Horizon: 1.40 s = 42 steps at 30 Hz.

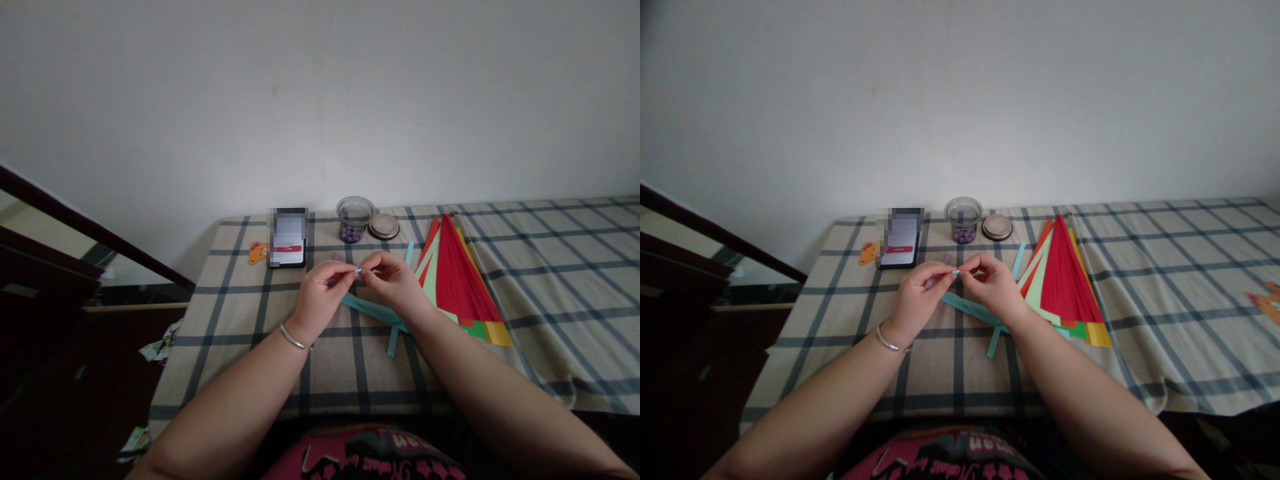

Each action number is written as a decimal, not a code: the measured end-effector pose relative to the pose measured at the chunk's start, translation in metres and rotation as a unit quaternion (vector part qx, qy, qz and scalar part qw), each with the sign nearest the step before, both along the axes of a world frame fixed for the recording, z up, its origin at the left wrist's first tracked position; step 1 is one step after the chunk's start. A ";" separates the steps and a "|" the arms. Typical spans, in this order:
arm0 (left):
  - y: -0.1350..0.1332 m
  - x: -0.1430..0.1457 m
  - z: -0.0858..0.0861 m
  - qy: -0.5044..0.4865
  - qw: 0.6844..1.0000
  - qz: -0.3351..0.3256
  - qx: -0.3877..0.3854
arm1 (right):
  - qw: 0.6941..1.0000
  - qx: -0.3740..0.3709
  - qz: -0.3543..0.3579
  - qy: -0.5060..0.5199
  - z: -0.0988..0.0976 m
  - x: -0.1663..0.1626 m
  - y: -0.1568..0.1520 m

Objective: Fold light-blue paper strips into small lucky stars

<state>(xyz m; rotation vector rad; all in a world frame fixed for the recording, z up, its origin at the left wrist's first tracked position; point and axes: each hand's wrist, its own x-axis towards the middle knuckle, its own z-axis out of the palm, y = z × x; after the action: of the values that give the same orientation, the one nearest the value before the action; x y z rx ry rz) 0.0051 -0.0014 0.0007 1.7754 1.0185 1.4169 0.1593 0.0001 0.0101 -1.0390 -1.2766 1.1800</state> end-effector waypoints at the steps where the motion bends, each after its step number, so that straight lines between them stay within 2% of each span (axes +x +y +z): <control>1: 0.000 0.000 0.000 -0.008 1.000 -0.001 -0.010 | 1.000 -0.013 0.008 0.009 0.000 0.001 0.001; 7: 0.001 0.002 -0.002 -0.048 0.997 -0.021 -0.057 | 0.990 -0.097 0.057 0.081 -0.003 0.002 0.002; 16: 0.002 -0.004 0.000 0.051 0.997 -0.009 0.054 | 0.987 -0.124 0.070 0.078 0.000 0.002 0.002; 23: 0.002 -0.005 0.000 0.086 0.994 -0.011 0.069 | 0.965 -0.198 0.092 0.144 -0.002 0.004 0.001; 28: 0.003 -0.005 -0.002 0.065 0.996 -0.035 0.049 | 0.946 -0.245 0.119 0.174 -0.001 0.003 0.002; 32: 0.004 -0.002 -0.006 0.011 0.999 -0.047 -0.008 | 0.961 -0.215 0.086 0.149 0.000 0.002 0.002; 37: 0.007 0.000 -0.008 -0.108 0.988 -0.063 -0.086 | 0.986 -0.128 0.043 0.102 0.001 0.001 0.002; 42: 0.008 0.001 -0.008 -0.144 0.981 -0.053 -0.115 | 1.000 -0.019 -0.004 0.016 -0.001 -0.001 0.000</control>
<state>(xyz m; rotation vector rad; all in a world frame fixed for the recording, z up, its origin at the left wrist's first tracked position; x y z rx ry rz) 0.0058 0.0066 -0.0069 1.3910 0.8811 1.3810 0.1581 0.0005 0.0087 -1.0490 -1.2285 1.2136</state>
